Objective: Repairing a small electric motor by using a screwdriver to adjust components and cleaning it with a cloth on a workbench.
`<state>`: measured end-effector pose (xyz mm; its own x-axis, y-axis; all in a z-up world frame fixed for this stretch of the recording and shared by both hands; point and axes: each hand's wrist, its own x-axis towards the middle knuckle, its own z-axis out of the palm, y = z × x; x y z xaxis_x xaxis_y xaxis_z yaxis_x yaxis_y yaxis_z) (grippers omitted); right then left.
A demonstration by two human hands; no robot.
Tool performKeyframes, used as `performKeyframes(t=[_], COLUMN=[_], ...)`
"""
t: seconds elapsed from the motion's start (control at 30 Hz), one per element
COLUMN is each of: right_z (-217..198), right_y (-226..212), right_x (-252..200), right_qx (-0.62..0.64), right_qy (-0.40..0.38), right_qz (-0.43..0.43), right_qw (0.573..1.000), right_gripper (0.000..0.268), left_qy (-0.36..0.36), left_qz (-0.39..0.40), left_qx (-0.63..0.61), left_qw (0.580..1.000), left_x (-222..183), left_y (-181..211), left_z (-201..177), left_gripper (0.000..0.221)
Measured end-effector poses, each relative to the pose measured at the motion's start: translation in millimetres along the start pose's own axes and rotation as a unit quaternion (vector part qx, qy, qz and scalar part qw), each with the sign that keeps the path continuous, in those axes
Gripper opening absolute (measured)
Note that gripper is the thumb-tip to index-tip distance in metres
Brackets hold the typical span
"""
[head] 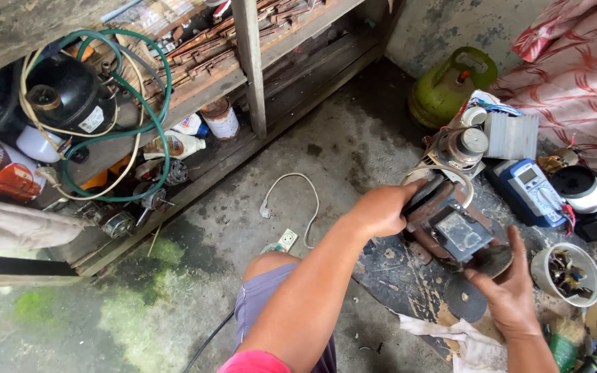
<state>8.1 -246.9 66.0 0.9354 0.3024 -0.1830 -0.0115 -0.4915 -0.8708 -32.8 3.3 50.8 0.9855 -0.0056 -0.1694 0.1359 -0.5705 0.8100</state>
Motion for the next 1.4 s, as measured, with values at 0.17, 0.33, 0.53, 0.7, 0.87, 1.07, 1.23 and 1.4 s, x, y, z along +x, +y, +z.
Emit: performKeyframes(t=[0.17, 0.33, 0.53, 0.7, 0.87, 1.07, 1.23, 1.4], right_z=[-7.0, -8.0, -1.1, -17.0, -38.3, -50.2, -46.4, -21.2], right_y=[16.3, 23.0, 9.7, 44.2, 96.0, 127.3, 114.1, 57.3], right_x=[12.3, 14.7, 10.3, 16.8, 32.9, 39.0, 33.5, 7.8], right_qx=[0.05, 0.058, 0.067, 0.082, 0.078, 0.112, 0.148, 0.127], right_qy=[0.012, 0.009, 0.011, -0.005, 0.097, 0.056, 0.016, -0.014], right_qz=[-0.006, -0.014, -0.016, 0.002, 0.083, 0.014, -0.032, -0.035], right_qw=[0.999, 0.998, 0.998, 0.997, 0.989, 0.992, 0.988, 0.991], right_gripper=[0.113, 0.115, 0.109, 0.099, 0.078, 0.07, 0.057, 0.075], left_qy=[-0.015, 0.024, 0.018, -0.027, -0.051, -0.054, -0.043, -0.041], left_qz=[0.006, 0.022, 0.044, -0.02, -0.049, -0.057, -0.031, -0.009], left_qx=[0.079, 0.104, 0.054, 0.033, 0.025, 0.029, 0.036, 0.039], left_qw=[0.997, 0.994, 0.997, 0.999, 0.997, 0.997, 0.998, 0.998], left_x=[-4.1, -6.6, -5.0, -15.1, -13.7, -11.8, -6.7, 2.3], left_y=[-2.0, -16.7, -11.1, -6.1, -9.3, -4.4, -4.8, -7.4], left_z=[12.6, 20.6, 11.2, -3.8, -6.5, -4.5, -1.1, 8.1], left_gripper=[0.094, 0.103, 0.109, 0.123, 0.125, 0.122, 0.115, 0.112])
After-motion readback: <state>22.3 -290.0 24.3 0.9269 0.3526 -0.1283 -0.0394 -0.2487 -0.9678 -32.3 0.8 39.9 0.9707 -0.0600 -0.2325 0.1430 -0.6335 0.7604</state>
